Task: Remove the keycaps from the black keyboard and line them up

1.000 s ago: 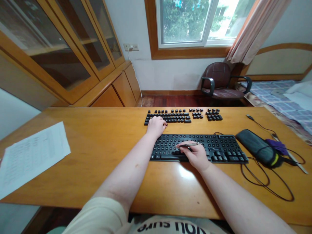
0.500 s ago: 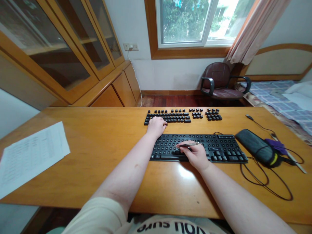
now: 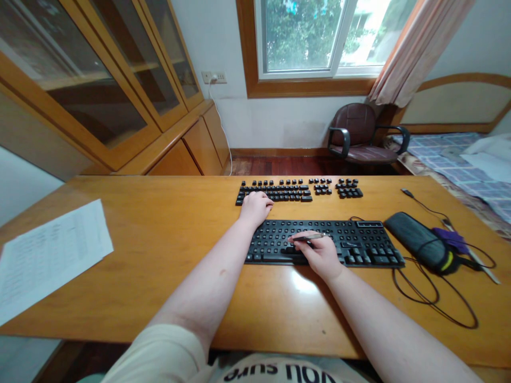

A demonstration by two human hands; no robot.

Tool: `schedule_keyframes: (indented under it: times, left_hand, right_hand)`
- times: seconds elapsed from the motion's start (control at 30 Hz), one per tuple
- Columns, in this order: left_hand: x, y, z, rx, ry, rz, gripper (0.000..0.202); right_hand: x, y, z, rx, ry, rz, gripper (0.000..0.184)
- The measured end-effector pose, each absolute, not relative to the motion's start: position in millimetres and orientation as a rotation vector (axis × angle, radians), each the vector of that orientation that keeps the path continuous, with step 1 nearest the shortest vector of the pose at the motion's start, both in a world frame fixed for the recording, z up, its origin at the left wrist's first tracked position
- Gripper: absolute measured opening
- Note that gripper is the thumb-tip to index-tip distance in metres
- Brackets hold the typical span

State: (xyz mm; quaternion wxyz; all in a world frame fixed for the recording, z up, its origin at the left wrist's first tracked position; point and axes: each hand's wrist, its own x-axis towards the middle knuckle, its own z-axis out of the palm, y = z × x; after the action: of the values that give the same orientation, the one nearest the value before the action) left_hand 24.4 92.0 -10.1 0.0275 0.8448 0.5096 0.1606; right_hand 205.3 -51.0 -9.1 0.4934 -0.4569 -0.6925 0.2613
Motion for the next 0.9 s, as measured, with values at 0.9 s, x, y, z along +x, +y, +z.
schedule_keyframes:
  times: [0.9]
  left_hand:
    - [24.1,93.9,-11.4,2.702,1.455,0.437,0.019]
  right_hand:
    - [205.6,-50.6,-14.1,-1.095,-1.652,0.655,0.015]
